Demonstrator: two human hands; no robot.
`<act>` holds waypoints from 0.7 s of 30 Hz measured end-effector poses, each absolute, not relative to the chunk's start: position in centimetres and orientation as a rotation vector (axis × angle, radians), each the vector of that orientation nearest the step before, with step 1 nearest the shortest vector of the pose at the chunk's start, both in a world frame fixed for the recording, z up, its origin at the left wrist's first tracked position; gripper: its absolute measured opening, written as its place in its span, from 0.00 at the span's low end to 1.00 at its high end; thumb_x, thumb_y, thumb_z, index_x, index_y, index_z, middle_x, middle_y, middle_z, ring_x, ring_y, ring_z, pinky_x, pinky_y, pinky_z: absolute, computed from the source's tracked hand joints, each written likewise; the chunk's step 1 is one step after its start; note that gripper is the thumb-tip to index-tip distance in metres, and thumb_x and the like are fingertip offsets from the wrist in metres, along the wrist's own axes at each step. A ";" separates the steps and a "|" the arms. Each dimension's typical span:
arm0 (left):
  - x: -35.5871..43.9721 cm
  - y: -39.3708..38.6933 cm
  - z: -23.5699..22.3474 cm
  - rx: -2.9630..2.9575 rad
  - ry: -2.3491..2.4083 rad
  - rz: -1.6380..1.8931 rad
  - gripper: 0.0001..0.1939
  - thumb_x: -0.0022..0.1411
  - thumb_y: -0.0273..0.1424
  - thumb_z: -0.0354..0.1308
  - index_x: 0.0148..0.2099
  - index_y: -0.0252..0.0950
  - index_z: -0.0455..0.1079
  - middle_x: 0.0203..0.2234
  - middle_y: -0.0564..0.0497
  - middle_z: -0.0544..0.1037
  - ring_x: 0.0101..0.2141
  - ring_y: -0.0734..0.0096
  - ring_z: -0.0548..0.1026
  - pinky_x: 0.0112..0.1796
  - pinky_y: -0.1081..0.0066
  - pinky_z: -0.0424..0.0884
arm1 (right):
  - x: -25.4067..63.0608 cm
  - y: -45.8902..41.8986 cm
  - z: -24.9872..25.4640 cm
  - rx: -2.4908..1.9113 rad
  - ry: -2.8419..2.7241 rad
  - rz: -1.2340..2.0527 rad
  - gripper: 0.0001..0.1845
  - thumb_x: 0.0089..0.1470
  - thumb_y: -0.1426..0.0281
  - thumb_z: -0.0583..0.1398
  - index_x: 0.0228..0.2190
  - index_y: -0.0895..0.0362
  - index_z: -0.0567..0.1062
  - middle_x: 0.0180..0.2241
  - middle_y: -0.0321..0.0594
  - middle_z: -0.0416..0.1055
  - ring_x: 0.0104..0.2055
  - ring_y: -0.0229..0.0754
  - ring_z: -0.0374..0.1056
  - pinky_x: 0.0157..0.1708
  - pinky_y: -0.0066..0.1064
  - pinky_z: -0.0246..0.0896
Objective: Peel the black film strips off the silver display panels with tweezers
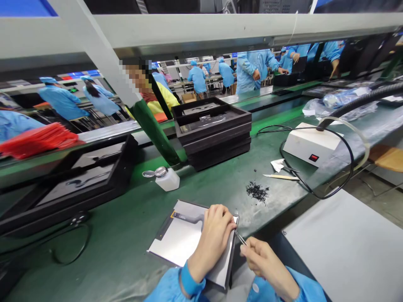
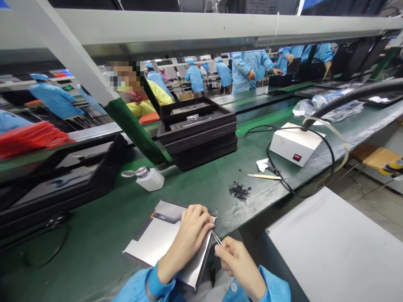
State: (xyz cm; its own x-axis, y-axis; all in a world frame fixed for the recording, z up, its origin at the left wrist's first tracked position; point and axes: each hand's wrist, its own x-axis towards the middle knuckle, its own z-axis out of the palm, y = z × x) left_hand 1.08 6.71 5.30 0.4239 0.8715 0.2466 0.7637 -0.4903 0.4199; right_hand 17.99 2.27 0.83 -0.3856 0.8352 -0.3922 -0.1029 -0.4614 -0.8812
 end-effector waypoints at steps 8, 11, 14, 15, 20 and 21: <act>1.5 4.1 5.0 2.587 1.272 0.628 0.10 0.62 0.16 0.53 0.36 0.37 0.64 0.38 0.48 0.68 0.40 0.59 0.64 0.40 0.61 0.60 | 17.3 1.9 1.1 -1.261 -1.083 1.769 0.40 0.39 0.31 0.59 0.23 0.58 0.71 0.14 0.24 0.52 0.15 0.28 0.43 0.14 0.25 0.33; 2.3 6.0 5.8 2.612 1.175 0.584 0.10 0.63 0.17 0.55 0.35 0.38 0.65 0.39 0.49 0.69 0.42 0.61 0.65 0.42 0.62 0.61 | 17.6 2.1 0.7 -1.220 -1.135 1.727 0.40 0.42 0.31 0.58 0.23 0.58 0.71 0.11 0.22 0.47 0.15 0.28 0.40 0.16 0.27 0.31; 2.2 7.9 6.3 2.597 1.219 0.572 0.08 0.65 0.20 0.56 0.35 0.38 0.65 0.38 0.50 0.70 0.42 0.61 0.65 0.42 0.62 0.62 | 18.0 2.4 0.1 -1.129 -1.059 1.840 0.38 0.42 0.33 0.60 0.25 0.59 0.72 0.11 0.20 0.45 0.14 0.28 0.37 0.15 0.27 0.30; 2.0 8.2 6.4 2.587 1.248 0.569 0.07 0.66 0.22 0.55 0.35 0.38 0.65 0.37 0.50 0.70 0.41 0.61 0.66 0.42 0.62 0.62 | 18.0 2.4 -0.1 -1.101 -1.019 1.867 0.37 0.43 0.34 0.61 0.25 0.59 0.72 0.11 0.20 0.46 0.14 0.27 0.36 0.15 0.27 0.31; 0.8 5.8 5.5 2.553 1.407 0.575 0.07 0.68 0.22 0.50 0.37 0.38 0.64 0.37 0.47 0.69 0.38 0.58 0.65 0.38 0.61 0.63 | 17.1 1.9 -1.1 -1.071 -0.835 1.887 0.35 0.46 0.36 0.61 0.25 0.58 0.70 0.12 0.20 0.46 0.14 0.27 0.35 0.14 0.24 0.31; 0.7 5.1 5.2 2.554 1.426 0.575 0.08 0.68 0.21 0.49 0.37 0.38 0.64 0.37 0.46 0.69 0.38 0.58 0.65 0.38 0.60 0.63 | 16.8 1.7 -1.2 -1.079 -0.817 1.875 0.35 0.46 0.36 0.61 0.25 0.57 0.70 0.12 0.19 0.46 0.14 0.27 0.34 0.14 0.24 0.31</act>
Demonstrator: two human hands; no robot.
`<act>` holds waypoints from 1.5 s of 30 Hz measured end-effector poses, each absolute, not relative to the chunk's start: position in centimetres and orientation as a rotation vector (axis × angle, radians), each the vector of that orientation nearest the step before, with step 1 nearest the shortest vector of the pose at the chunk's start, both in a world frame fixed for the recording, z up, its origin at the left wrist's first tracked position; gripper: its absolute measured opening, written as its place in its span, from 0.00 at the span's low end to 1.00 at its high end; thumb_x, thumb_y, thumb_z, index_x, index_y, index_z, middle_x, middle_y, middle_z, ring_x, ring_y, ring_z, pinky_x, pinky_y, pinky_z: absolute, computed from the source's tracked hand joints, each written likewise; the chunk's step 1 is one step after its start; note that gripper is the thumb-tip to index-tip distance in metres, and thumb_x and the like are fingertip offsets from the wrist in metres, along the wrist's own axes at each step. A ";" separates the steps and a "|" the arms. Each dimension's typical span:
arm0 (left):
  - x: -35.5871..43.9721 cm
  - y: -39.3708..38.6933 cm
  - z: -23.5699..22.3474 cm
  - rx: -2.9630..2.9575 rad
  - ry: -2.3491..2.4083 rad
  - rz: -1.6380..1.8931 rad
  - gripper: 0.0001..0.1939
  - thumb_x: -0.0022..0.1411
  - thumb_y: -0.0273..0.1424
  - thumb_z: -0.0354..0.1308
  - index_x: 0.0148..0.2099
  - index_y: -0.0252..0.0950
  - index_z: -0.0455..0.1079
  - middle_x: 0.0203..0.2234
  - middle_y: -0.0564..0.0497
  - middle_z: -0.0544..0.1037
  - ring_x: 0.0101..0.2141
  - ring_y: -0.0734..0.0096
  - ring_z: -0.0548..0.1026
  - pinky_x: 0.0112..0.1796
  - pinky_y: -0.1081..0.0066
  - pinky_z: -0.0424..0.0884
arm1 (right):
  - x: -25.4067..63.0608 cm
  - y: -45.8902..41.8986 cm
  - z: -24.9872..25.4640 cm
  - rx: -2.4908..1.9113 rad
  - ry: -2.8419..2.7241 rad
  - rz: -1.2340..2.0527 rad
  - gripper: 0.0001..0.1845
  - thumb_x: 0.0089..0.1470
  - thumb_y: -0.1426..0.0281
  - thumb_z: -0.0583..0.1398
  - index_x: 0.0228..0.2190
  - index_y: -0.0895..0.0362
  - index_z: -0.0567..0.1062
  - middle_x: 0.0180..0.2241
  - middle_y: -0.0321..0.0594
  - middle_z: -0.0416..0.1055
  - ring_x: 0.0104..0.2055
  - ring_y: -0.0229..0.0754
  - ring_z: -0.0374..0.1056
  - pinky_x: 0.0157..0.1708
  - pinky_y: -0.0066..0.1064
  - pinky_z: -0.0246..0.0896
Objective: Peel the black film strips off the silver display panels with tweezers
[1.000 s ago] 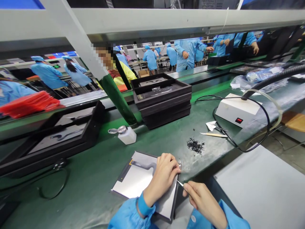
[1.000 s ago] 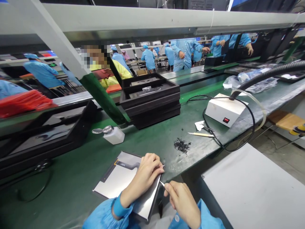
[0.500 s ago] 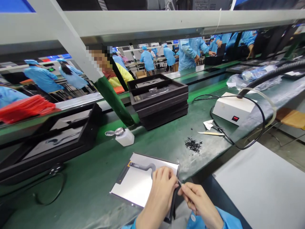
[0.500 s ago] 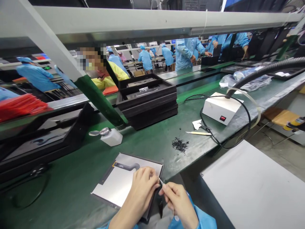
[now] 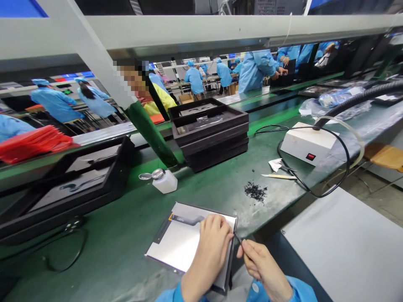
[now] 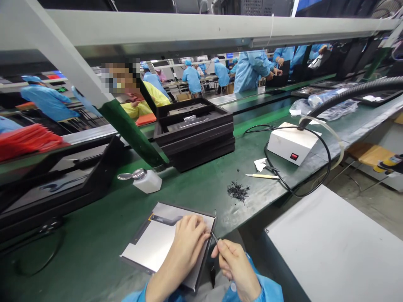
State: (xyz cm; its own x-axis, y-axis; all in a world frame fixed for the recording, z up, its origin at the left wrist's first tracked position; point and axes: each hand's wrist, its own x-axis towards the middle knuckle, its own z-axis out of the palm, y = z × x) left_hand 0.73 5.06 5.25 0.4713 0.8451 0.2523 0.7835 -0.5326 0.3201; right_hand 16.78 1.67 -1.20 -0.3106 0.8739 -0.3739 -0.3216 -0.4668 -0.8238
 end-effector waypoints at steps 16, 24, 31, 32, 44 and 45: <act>1.2 5.6 5.5 2.459 1.469 0.616 0.08 0.69 0.23 0.50 0.35 0.37 0.65 0.36 0.47 0.69 0.39 0.59 0.67 0.37 0.62 0.63 | 16.9 1.4 -1.1 -1.193 -0.805 1.809 0.38 0.42 0.33 0.60 0.28 0.57 0.70 0.17 0.23 0.50 0.16 0.27 0.36 0.16 0.25 0.28; 2.5 4.2 4.6 2.617 1.349 0.630 0.12 0.64 0.16 0.49 0.36 0.39 0.66 0.39 0.47 0.70 0.42 0.58 0.66 0.44 0.59 0.63 | 17.0 0.7 -0.5 -1.264 -1.082 1.585 0.32 0.53 0.36 0.53 0.25 0.52 0.62 0.17 0.25 0.53 0.18 0.32 0.44 0.18 0.26 0.40; 1.4 6.3 5.5 2.512 1.381 0.662 0.07 0.71 0.26 0.50 0.38 0.37 0.66 0.37 0.46 0.74 0.40 0.59 0.72 0.39 0.61 0.71 | 18.3 1.2 1.9 -1.395 -1.371 1.433 0.32 0.55 0.38 0.52 0.25 0.54 0.67 0.19 0.30 0.57 0.23 0.37 0.53 0.23 0.29 0.47; 1.0 6.1 5.2 2.507 1.391 0.685 0.07 0.72 0.26 0.47 0.42 0.36 0.67 0.41 0.44 0.75 0.43 0.58 0.73 0.42 0.59 0.72 | 18.4 1.5 1.7 -1.371 -1.328 1.502 0.33 0.54 0.36 0.52 0.25 0.54 0.68 0.18 0.28 0.54 0.21 0.36 0.50 0.21 0.28 0.44; -2.4 2.7 4.5 2.617 1.138 0.615 0.25 0.74 0.26 0.46 0.70 0.42 0.53 0.63 0.45 0.68 0.64 0.60 0.63 0.63 0.49 0.59 | 19.5 0.9 0.8 -1.211 -1.010 2.085 0.32 0.46 0.38 0.63 0.26 0.57 0.71 0.14 0.22 0.49 0.16 0.28 0.38 0.15 0.23 0.32; -2.5 2.6 4.6 2.611 1.129 0.602 0.25 0.74 0.26 0.47 0.70 0.42 0.53 0.63 0.45 0.68 0.64 0.60 0.63 0.63 0.49 0.58 | 19.5 0.8 0.8 -1.208 -0.998 2.101 0.32 0.46 0.38 0.63 0.26 0.57 0.71 0.14 0.22 0.49 0.16 0.27 0.38 0.16 0.23 0.32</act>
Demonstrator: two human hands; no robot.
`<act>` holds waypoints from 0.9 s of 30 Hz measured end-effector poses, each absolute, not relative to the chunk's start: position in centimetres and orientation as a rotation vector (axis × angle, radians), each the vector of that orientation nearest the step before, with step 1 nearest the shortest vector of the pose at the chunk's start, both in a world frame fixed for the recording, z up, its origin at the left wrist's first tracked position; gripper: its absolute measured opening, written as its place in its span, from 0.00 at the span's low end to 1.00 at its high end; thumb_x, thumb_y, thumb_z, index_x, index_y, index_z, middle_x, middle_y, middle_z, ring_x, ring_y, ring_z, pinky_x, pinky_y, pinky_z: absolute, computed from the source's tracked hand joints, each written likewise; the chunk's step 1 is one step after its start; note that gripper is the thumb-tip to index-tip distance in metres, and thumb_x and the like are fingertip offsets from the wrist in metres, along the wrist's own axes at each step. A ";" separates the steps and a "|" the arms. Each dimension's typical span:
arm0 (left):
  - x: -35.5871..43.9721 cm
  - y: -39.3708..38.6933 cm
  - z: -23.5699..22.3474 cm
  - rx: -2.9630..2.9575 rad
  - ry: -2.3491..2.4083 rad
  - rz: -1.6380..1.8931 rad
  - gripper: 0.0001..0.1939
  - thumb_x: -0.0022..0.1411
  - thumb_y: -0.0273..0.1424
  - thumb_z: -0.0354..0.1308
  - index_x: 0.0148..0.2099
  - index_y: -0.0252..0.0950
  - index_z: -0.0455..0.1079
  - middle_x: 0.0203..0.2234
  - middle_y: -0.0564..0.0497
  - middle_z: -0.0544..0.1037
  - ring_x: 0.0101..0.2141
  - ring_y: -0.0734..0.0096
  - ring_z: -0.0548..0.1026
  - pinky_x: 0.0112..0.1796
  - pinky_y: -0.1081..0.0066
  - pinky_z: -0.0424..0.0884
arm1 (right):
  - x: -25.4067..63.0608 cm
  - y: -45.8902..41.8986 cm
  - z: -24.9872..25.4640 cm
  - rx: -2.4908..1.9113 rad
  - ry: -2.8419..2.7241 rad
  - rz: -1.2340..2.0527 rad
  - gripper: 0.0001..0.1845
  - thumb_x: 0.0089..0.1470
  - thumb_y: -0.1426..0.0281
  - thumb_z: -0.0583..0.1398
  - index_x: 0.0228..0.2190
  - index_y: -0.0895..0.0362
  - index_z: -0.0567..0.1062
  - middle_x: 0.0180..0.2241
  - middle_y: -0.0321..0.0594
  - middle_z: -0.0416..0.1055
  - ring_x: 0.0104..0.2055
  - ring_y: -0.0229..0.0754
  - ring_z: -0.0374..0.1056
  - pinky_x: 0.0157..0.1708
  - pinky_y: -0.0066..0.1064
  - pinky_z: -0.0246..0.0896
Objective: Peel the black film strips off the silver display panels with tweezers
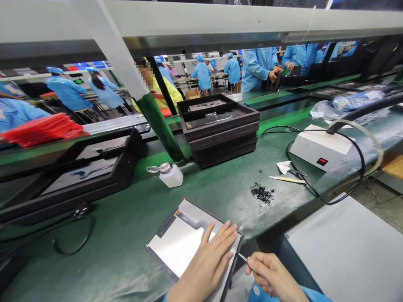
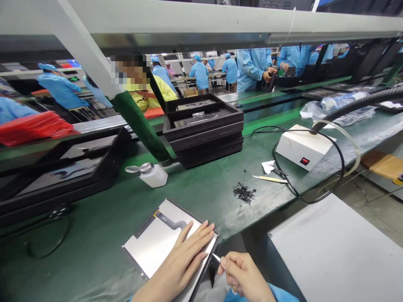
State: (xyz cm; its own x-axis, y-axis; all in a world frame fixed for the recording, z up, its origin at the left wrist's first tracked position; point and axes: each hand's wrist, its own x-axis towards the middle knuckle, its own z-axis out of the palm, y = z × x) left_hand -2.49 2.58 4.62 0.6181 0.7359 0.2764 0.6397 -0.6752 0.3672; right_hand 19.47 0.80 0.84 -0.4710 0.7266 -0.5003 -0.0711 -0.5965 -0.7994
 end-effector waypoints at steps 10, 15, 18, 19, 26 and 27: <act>-2.5 2.5 4.8 2.608 1.118 0.536 0.26 0.73 0.24 0.48 0.70 0.39 0.53 0.64 0.44 0.66 0.65 0.60 0.61 0.64 0.45 0.53 | 19.5 1.2 1.4 -1.236 -0.936 2.100 0.34 0.42 0.37 0.64 0.25 0.57 0.69 0.14 0.20 0.48 0.16 0.27 0.35 0.17 0.25 0.30; -2.6 2.5 4.8 2.615 1.124 0.519 0.25 0.73 0.24 0.48 0.70 0.39 0.53 0.64 0.45 0.66 0.65 0.60 0.60 0.64 0.46 0.52 | 19.6 1.3 1.4 -1.254 -0.922 2.071 0.34 0.41 0.36 0.64 0.24 0.57 0.69 0.14 0.20 0.48 0.16 0.27 0.35 0.18 0.26 0.29; -2.6 2.5 4.7 2.621 1.130 0.521 0.25 0.73 0.25 0.48 0.70 0.39 0.53 0.64 0.45 0.66 0.65 0.60 0.60 0.64 0.46 0.53 | 19.7 1.5 1.3 -1.230 -0.912 2.059 0.35 0.40 0.36 0.64 0.24 0.56 0.69 0.13 0.20 0.46 0.16 0.27 0.34 0.18 0.26 0.29; -2.6 2.5 4.7 2.621 1.131 0.526 0.25 0.73 0.25 0.48 0.69 0.38 0.54 0.64 0.45 0.66 0.65 0.60 0.60 0.64 0.46 0.53 | 19.7 1.6 1.3 -1.226 -0.912 2.056 0.35 0.40 0.36 0.64 0.24 0.57 0.69 0.13 0.20 0.46 0.16 0.27 0.34 0.18 0.26 0.29; -2.5 2.5 4.5 2.663 1.121 0.561 0.23 0.73 0.24 0.48 0.68 0.36 0.57 0.63 0.45 0.67 0.65 0.63 0.60 0.66 0.51 0.49 | 20.1 2.2 2.5 -1.255 -0.901 2.028 0.35 0.40 0.36 0.65 0.25 0.57 0.70 0.13 0.20 0.46 0.16 0.27 0.34 0.18 0.26 0.29; -2.5 2.5 4.5 2.664 1.122 0.561 0.23 0.73 0.24 0.48 0.68 0.36 0.57 0.63 0.45 0.67 0.65 0.63 0.60 0.66 0.51 0.49 | 20.1 2.3 2.5 -1.257 -0.896 2.021 0.35 0.40 0.36 0.65 0.25 0.57 0.70 0.14 0.20 0.46 0.16 0.27 0.33 0.18 0.26 0.29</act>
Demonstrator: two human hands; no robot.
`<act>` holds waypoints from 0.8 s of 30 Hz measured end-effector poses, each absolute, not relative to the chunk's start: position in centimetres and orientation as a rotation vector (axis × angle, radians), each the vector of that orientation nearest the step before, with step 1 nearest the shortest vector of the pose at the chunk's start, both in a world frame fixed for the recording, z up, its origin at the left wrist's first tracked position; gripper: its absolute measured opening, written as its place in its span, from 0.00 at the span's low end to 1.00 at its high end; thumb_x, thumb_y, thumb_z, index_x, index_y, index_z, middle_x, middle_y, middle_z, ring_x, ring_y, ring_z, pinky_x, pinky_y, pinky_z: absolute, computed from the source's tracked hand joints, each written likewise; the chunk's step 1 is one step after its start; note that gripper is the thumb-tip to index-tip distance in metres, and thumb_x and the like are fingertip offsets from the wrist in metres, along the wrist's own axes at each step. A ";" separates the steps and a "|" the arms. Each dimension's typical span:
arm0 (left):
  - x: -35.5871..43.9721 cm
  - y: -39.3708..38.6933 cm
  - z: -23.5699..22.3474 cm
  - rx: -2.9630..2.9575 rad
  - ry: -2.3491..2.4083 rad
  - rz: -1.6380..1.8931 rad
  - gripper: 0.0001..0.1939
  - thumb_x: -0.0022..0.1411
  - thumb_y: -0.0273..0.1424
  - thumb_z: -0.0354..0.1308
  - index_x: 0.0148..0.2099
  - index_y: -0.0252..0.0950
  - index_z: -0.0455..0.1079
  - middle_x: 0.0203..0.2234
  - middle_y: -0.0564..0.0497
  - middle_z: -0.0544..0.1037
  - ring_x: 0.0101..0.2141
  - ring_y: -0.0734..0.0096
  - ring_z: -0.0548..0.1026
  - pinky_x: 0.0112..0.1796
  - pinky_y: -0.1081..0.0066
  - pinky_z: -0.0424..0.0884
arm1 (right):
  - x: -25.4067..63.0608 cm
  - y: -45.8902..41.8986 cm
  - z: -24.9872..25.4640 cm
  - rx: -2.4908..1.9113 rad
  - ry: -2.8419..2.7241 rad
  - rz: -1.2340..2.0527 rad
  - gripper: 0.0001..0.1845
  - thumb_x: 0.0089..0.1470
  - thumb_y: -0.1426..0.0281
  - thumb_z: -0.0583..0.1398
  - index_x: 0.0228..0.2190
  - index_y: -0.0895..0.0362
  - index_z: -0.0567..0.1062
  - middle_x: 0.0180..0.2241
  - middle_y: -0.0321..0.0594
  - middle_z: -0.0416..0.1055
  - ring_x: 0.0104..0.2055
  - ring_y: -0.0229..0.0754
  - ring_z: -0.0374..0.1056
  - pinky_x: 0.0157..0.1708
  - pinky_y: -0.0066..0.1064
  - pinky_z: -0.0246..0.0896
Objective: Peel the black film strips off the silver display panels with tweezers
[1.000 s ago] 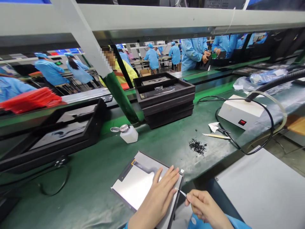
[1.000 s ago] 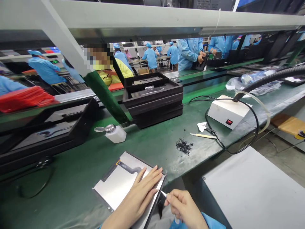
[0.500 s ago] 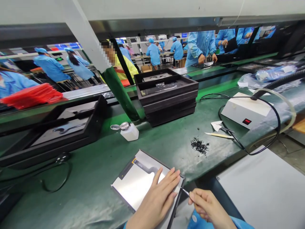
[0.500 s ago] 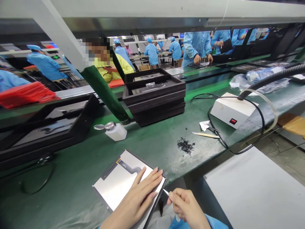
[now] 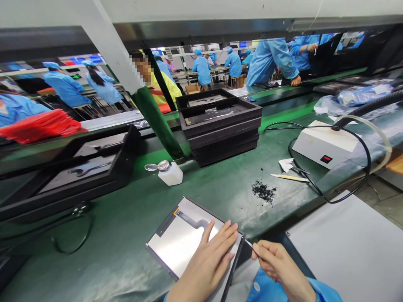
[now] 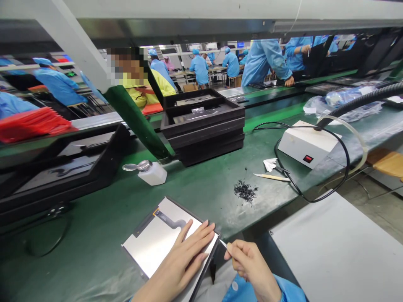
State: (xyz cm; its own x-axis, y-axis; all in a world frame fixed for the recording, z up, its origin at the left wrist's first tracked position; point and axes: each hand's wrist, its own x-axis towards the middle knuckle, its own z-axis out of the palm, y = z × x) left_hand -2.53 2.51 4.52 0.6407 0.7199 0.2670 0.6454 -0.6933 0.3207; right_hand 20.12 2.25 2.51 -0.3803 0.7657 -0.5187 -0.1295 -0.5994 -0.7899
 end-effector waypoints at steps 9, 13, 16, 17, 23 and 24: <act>-2.7 2.6 4.6 2.657 1.118 0.589 0.23 0.73 0.25 0.48 0.68 0.37 0.58 0.63 0.45 0.68 0.65 0.63 0.62 0.66 0.52 0.50 | 20.3 3.0 1.2 -1.272 -0.872 1.950 0.36 0.38 0.35 0.65 0.24 0.57 0.71 0.13 0.19 0.45 0.16 0.27 0.33 0.17 0.27 0.26; -2.7 2.6 4.5 2.664 1.117 0.581 0.23 0.73 0.24 0.48 0.68 0.37 0.57 0.63 0.45 0.68 0.65 0.63 0.61 0.66 0.52 0.49 | 20.5 3.3 1.7 -1.264 -0.846 1.939 0.36 0.37 0.36 0.66 0.24 0.57 0.71 0.12 0.19 0.45 0.16 0.27 0.33 0.17 0.27 0.26; -2.7 2.6 4.4 2.673 1.114 0.585 0.24 0.74 0.25 0.48 0.69 0.36 0.57 0.63 0.45 0.68 0.65 0.63 0.61 0.66 0.52 0.49 | 20.7 3.3 2.5 -1.271 -0.846 1.934 0.35 0.38 0.37 0.66 0.24 0.58 0.71 0.13 0.20 0.45 0.16 0.27 0.33 0.17 0.27 0.27; -2.7 2.6 4.4 2.677 1.112 0.588 0.24 0.74 0.25 0.48 0.69 0.36 0.57 0.63 0.45 0.68 0.65 0.63 0.61 0.66 0.52 0.49 | 20.8 3.3 2.8 -1.273 -0.848 1.930 0.35 0.39 0.37 0.66 0.24 0.58 0.71 0.13 0.20 0.46 0.17 0.27 0.33 0.17 0.27 0.27; -2.7 2.6 4.6 2.685 1.124 0.580 0.23 0.74 0.25 0.48 0.68 0.36 0.58 0.63 0.45 0.68 0.65 0.63 0.61 0.66 0.52 0.49 | 21.1 3.5 4.0 -1.305 -0.867 1.866 0.35 0.40 0.37 0.66 0.25 0.59 0.72 0.14 0.21 0.47 0.17 0.27 0.35 0.18 0.27 0.28; -2.7 2.6 4.7 2.686 1.125 0.576 0.23 0.74 0.25 0.48 0.68 0.36 0.58 0.63 0.45 0.68 0.65 0.63 0.61 0.66 0.52 0.49 | 21.1 3.6 4.1 -1.308 -0.873 1.855 0.35 0.40 0.37 0.66 0.25 0.59 0.72 0.14 0.21 0.47 0.17 0.28 0.35 0.18 0.27 0.28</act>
State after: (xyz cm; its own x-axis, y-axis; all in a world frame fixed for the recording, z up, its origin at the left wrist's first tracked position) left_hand -2.73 2.59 4.66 0.6400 0.7144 0.2830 0.6475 -0.6997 0.3020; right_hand 21.12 3.56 4.05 -0.2497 0.8368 -0.4874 -0.1575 -0.5317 -0.8322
